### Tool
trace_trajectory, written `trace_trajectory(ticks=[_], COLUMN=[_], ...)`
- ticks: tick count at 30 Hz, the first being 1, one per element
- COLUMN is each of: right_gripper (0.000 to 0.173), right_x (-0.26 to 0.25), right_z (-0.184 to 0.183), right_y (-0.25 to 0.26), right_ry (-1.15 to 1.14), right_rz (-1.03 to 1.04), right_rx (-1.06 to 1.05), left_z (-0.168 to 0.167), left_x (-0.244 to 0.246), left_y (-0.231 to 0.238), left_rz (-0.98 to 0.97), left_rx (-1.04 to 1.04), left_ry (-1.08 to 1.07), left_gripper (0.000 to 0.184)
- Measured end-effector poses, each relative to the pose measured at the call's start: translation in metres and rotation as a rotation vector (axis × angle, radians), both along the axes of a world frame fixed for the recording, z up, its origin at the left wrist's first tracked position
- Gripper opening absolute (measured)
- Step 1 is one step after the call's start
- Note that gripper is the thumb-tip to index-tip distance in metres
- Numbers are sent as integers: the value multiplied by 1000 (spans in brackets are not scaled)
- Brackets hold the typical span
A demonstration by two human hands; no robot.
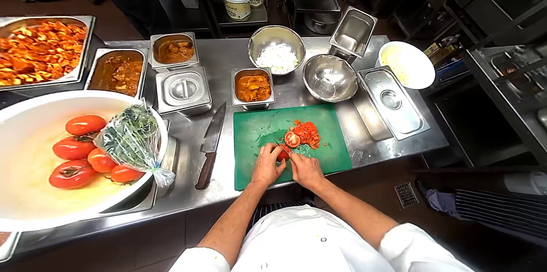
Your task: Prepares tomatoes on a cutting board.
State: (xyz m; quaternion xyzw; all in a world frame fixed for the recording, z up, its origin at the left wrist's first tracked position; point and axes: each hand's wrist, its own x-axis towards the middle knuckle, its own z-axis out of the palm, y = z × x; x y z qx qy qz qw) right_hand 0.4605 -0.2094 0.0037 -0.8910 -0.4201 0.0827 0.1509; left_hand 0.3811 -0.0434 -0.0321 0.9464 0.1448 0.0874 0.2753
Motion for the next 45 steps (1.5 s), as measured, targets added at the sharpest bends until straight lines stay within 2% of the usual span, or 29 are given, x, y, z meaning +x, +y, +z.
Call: trace_trajectory(ticks=[3,7,9,12,16,20,24,27,32,34,39,45], right_gripper=[30,36,35,31,28,35,34,29,29,27,35,32], right_x=[-5,-24,-26,-22,-10,-23,-34,-31,-12,-17,-23,-8], right_z=[-10,-17,-10,1,-6,-16,-2,1,-9,-12,-12,-18], right_y=[6,-57,-70,-41,11,-32,-66,-46,16,10,-46,-38], right_ry=[13,49,17,-41,15,87,39,-83,43,85,93,-6], right_rz=[2,15,8,-17,-15,16,-9,-14,-1,7,60,-64], right_rx=[-14,-76,-44,67,12,-81,-60,77,-38,-52,-100,-47], left_z=[0,-7,-9,-13,-17,-15,-17,-20,-26,-27,-27,-12], left_x=[-1,-2,-7,-11,-9,-8,-14,-16,-14,-16,-12,0], left_y=[-1,1,-1,-3,-6,-3,-4,-5,-8,-9,-5,-5], left_rz=[6,24,45,75,49,46,78,78,72,82,55,-1], left_rx=[2,-35,-57,-5,-6,-46,-91,-74,-54,-63,-49,32], left_ry=[-22,-48,-76,-128,-155,-158,-175,-199,-224,-232,-202,-26], left_gripper=[31,35,40,36,26,25,32,26,20,21,22,30])
